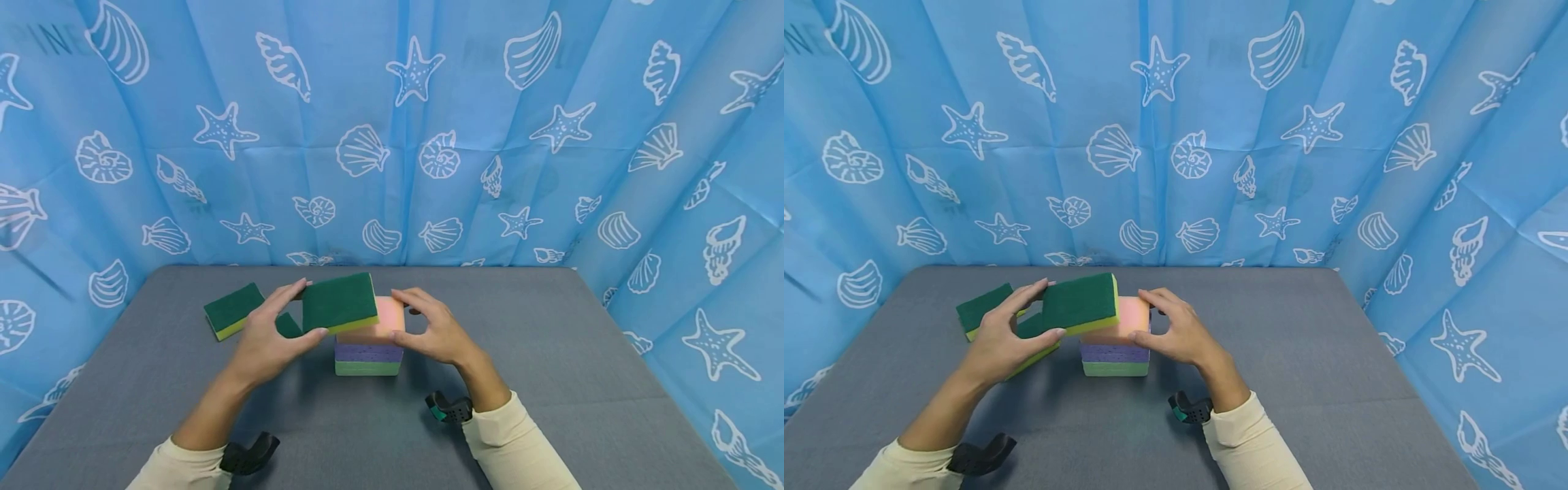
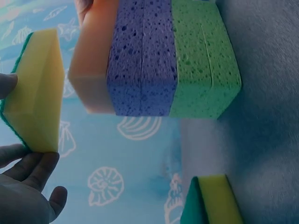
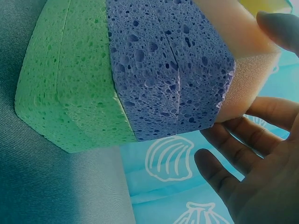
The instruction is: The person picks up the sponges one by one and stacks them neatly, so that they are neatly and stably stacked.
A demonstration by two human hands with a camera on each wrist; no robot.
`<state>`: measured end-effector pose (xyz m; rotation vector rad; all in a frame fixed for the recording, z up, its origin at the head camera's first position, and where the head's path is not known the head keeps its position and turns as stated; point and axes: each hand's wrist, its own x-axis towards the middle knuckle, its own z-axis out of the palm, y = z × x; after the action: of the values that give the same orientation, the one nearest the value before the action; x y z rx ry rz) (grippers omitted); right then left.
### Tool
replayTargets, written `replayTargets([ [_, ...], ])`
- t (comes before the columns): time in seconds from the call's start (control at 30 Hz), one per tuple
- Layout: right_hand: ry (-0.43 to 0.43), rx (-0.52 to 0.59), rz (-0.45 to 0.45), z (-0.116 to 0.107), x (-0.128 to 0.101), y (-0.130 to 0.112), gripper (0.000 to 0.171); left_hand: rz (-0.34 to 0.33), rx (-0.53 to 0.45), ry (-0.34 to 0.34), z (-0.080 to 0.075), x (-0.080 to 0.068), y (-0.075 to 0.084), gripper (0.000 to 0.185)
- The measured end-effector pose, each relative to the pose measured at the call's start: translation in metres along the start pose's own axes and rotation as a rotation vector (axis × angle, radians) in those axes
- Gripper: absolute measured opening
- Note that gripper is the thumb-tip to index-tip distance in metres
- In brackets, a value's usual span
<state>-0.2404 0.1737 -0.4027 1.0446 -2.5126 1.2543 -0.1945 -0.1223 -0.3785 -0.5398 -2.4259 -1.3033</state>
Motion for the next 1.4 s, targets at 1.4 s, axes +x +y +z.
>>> replayTargets([
  [1.4, -0.044, 0.034, 0.051, -0.006, -0.002, -0.002, 0.097, 0.019, -0.068, -0.146, 0.034, 0.021, 0.01, 0.076],
])
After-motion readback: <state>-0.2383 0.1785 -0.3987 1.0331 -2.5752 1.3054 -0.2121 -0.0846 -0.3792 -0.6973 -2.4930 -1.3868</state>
